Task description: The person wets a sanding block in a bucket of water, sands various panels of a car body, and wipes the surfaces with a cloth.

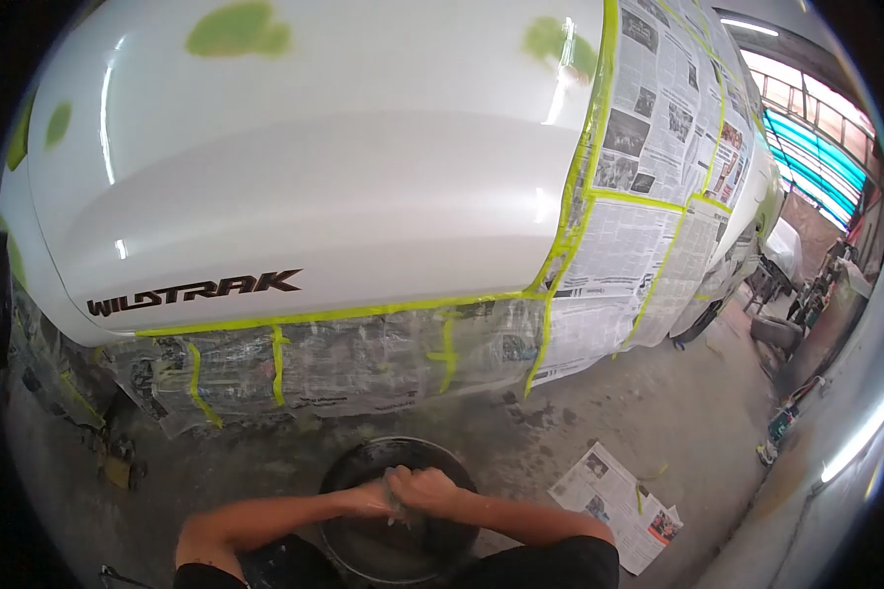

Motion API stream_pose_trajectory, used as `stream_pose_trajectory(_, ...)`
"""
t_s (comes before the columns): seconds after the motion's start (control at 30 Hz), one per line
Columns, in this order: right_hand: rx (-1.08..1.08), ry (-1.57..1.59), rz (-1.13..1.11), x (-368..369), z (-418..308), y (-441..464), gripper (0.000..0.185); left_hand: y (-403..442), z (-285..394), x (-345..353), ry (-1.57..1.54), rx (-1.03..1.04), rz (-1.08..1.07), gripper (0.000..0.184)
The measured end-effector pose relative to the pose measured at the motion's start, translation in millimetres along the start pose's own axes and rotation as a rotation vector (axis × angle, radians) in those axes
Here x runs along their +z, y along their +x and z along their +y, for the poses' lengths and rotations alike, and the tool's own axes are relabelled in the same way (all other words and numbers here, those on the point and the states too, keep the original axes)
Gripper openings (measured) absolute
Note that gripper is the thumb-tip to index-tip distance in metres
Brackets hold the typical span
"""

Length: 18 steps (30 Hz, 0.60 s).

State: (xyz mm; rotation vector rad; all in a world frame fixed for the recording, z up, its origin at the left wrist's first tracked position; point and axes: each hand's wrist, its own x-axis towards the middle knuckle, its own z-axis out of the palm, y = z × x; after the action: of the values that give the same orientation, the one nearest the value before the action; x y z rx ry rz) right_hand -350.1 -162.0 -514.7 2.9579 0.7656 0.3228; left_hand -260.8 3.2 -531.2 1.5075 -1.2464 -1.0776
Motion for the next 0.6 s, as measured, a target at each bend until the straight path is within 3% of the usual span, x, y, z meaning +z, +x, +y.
stream_pose_trajectory(0.1, 0.216, 0.179, -0.129, 14, 1, 0, 0.023, 19, -13, 3, 0.652, -0.324, 0.1, 0.028)
stream_pose_trajectory(0.2, 0.425, 0.358, -0.216, 17, 3, 4, 0.026, 23, -15, 0, 0.589, -0.433, 0.191, 0.032)
stream_pose_trajectory(0.33, 0.647, 0.504, -0.243, 25, 1, 8, 0.025, 21, -11, 0, 0.768, -0.384, 0.235, 0.041)
stream_pose_trajectory(0.43, 0.373, 0.703, -0.255, 107, 23, -1, 0.023, 31, -38, -7, 0.868, -0.312, 0.295, 0.06)
stream_pose_trajectory(0.6, 0.81, 1.31, 0.013, 77, -2, 1, 0.015, 30, -35, -5, 1.028, -0.25, 0.307, 0.072)
